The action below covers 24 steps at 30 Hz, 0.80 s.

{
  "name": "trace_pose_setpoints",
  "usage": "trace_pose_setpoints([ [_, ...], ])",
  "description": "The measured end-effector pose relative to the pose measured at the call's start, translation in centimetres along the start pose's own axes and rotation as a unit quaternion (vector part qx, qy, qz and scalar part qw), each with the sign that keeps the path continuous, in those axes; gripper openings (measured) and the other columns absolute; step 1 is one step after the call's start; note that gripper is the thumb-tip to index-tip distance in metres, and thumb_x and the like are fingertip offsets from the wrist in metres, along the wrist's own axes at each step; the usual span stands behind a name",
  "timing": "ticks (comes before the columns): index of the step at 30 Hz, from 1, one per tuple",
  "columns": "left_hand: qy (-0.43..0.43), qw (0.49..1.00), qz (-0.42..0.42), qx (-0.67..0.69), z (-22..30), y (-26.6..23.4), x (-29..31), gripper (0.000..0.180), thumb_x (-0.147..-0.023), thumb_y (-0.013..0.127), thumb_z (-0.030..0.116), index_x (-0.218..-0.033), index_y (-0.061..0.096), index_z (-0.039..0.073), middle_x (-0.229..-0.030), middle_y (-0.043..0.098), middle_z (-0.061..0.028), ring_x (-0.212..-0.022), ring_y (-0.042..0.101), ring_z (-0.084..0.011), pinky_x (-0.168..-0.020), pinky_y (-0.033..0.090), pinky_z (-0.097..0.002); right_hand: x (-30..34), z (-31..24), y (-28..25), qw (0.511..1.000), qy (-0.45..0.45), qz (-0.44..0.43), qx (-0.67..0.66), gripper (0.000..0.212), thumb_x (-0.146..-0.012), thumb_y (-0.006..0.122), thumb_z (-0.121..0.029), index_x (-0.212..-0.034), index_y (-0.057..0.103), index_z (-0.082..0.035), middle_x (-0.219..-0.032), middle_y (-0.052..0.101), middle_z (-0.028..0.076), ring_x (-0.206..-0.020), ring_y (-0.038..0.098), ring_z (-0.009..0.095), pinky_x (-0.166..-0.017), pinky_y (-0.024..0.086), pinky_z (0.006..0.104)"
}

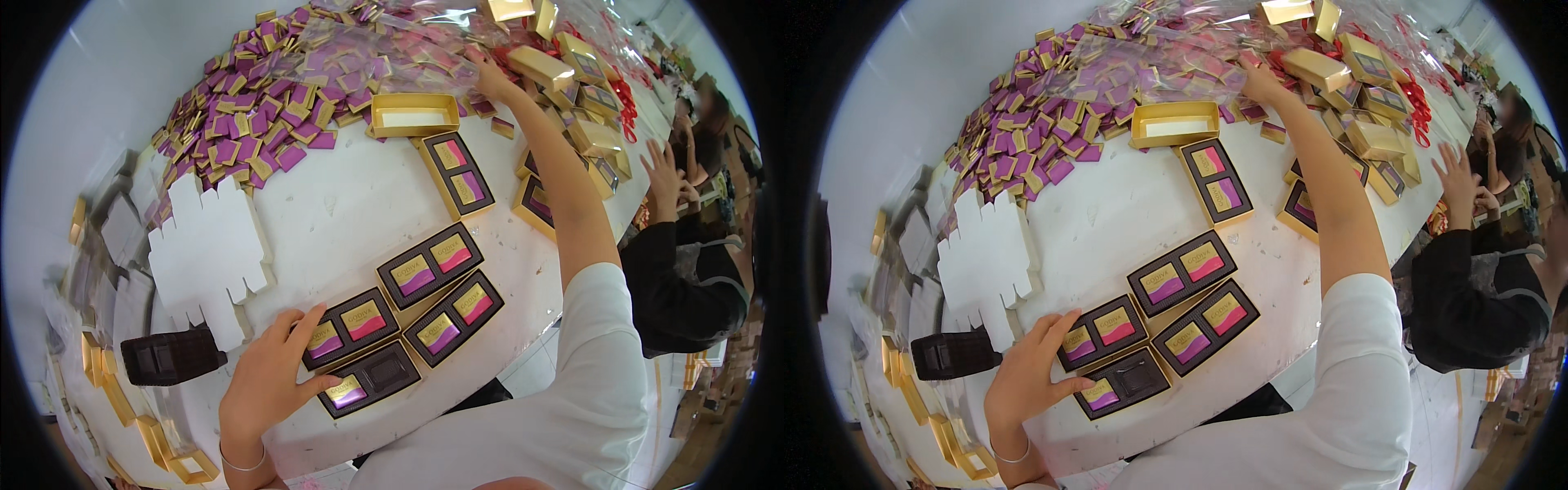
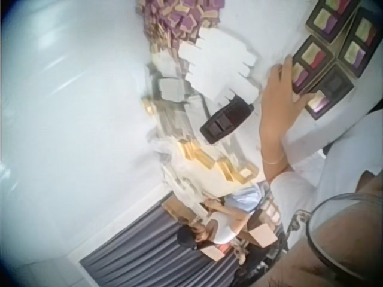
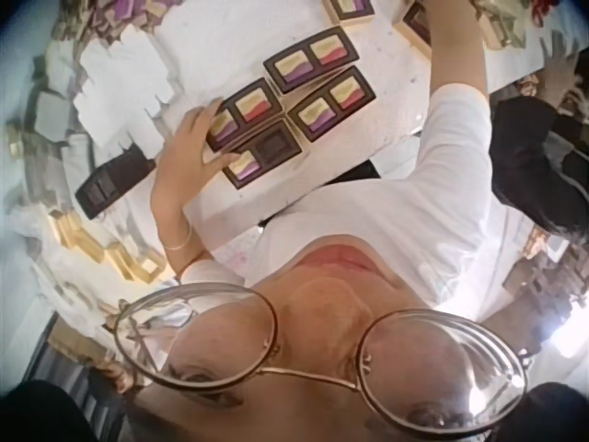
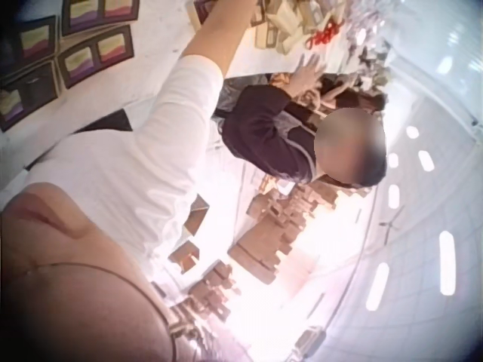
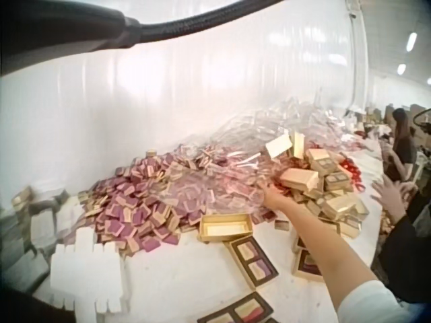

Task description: The person assembles cosmetic compacts by placing black plastic trays into gold-colored boxes and inserting small purple and gold packets into the tray slots. The person repeatedly picks up trays and packets, arranges them, and sets the completed units aside on the table.

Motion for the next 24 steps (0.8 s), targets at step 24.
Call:
trace_pose_setpoints([
  [24, 0.025, 0.999, 0.043, -0.012, 0.2, -0.2, 0.4, 0.077, -0.07, 0.076, 0.031, -0.135, 0.042, 0.008, -0.121, 0.052, -0.0147, -0.099, 0.057, -0.0335, -0.083, 0.047, -0.0375, 0.4, -2.7, -2.3, 0.967, -0.025, 0.008, -0.253, 0.039, -0.073, 0.074, -0.01, -0.108, 0.063, 0.004, -0.089, 0.066, 0.006, -0.079, 0.06, 0.013, -0.072, 0.048, 0.0273],
])
Point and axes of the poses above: each hand's wrist, its own x-axis away from the middle knuckle, its own y-axis out of the palm, z = x × y, the point moved 7 cm from there along -x, towards the middle knuckle
